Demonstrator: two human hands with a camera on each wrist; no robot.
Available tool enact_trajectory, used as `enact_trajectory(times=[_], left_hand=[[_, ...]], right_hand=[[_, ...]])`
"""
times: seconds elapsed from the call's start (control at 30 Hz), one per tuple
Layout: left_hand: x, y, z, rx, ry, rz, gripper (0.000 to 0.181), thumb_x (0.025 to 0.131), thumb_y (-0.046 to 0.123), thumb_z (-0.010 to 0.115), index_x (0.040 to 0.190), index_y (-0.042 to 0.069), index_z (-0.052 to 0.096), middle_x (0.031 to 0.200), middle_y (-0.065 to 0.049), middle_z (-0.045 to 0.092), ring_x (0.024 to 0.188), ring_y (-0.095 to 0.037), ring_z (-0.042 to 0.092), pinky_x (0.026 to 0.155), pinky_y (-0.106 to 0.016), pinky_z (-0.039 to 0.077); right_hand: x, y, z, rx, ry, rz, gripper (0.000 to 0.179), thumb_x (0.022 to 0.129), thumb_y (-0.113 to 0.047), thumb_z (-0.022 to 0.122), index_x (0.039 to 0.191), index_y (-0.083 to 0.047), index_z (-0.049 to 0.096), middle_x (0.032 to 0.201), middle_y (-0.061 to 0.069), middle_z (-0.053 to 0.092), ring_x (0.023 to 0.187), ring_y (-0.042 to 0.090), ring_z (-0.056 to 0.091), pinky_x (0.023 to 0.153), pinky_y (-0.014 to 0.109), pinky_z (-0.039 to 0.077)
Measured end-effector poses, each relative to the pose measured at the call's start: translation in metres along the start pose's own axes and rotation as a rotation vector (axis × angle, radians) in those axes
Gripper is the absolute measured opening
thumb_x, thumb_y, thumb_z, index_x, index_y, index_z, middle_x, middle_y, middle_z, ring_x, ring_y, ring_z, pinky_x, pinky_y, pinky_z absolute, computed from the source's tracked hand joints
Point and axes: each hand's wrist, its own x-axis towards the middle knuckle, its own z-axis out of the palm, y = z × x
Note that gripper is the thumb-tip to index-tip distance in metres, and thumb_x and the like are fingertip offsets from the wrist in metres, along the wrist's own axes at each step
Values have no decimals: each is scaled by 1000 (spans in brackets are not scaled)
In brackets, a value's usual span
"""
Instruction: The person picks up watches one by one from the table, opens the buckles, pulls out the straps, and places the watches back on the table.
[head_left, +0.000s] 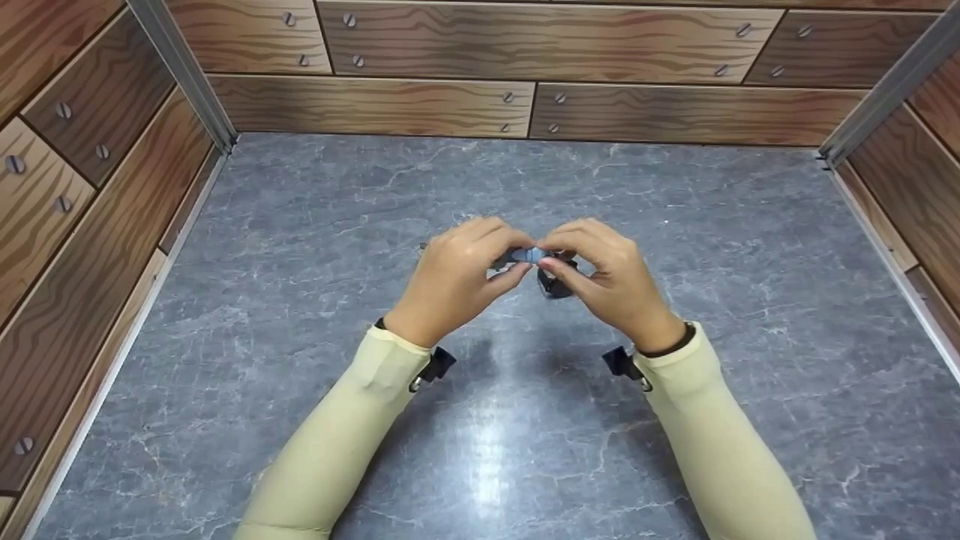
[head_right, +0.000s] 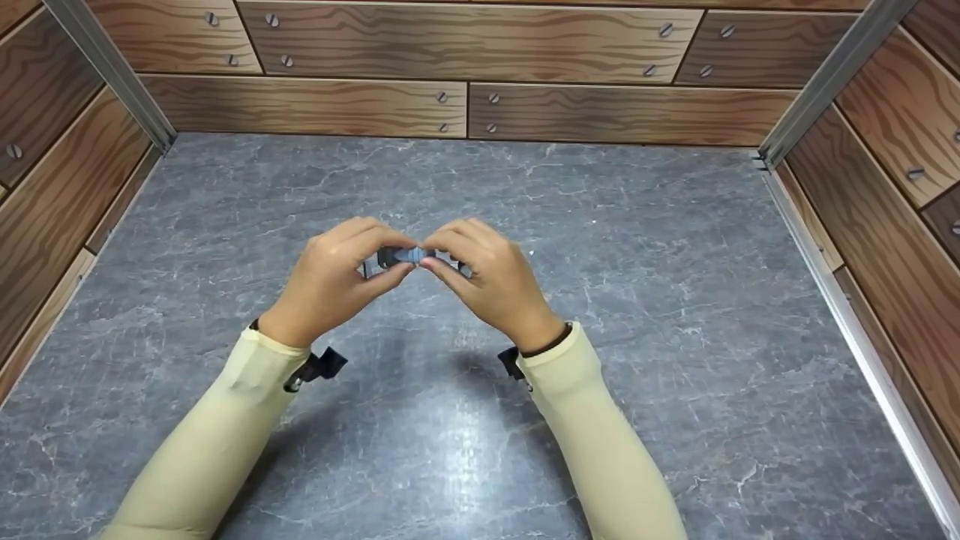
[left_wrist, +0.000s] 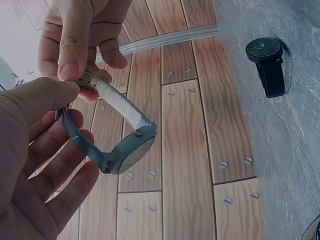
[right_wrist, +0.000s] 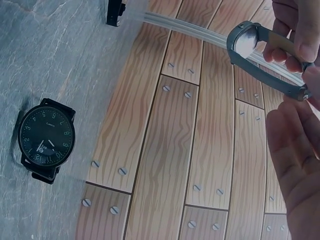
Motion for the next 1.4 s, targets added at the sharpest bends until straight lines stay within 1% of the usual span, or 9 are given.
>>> enact_trajectory(times=[0.23,0.37,0.5,0.63,0.7,0.87,1.03,1.2,1.4], left_hand=[[0,-1,0,-12,20,20,20,99,25,72,111,10,76,103,0,74,91,-14,69,84,-27,56],[0,-1,0,13,-8,37,20,99,25,71,110,10,77,102,-1,74,92,-16,69,87,-31,56],[0,-1,-1,39,-41,33,20,98,25,71,110,11,78,102,0,74,95,-17,68,88,-32,55],[0,-1,-2,49,-41,34,19,97,25,73,109,11,78,102,1,74,93,-17,67,86,-32,54],[1,-2,-1,55,-33,40,19,97,25,74,109,11,78,101,1,74,93,-16,67,85,-32,54],[1,-2,0,63,-3,51,17,97,24,75,107,11,77,100,1,74,92,-16,67,84,-31,55],[1,-3,1,59,17,49,17,98,24,74,108,11,77,99,1,73,91,-16,67,84,-31,55],[1,-3,0,41,23,50,17,99,24,73,108,10,77,100,1,74,91,-15,68,85,-30,55],[1,-4,-3,3,24,57,17,97,24,74,106,10,77,99,0,75,89,-14,69,84,-28,56]], right_hand=[[-1,2,0,2,0,-5,24,84,9,80,104,-5,76,100,8,73,84,18,64,76,20,49],[-1,3,-2,-47,-53,17,18,87,2,81,102,-5,74,99,7,73,86,18,64,80,21,51],[-1,4,-2,-118,-122,20,15,91,-6,79,105,-5,73,101,5,72,90,18,64,81,25,52],[-1,4,-2,-140,-146,5,15,92,-7,78,106,-5,72,102,6,71,89,18,65,80,24,53],[-1,4,-2,-136,-142,-5,15,92,-5,78,106,-5,71,103,6,71,88,19,66,80,22,54],[-2,4,0,-94,-106,-18,18,90,1,77,107,-3,72,104,8,71,85,19,67,76,24,55],[-1,2,1,-42,-64,-20,23,88,7,77,108,-4,73,104,8,71,84,19,68,77,24,55],[-1,1,1,-13,-41,-31,26,86,10,77,108,-4,74,104,10,71,85,22,69,79,23,56],[-1,1,2,3,-44,-29,27,86,10,77,108,-3,73,104,10,71,85,18,69,82,17,54]])
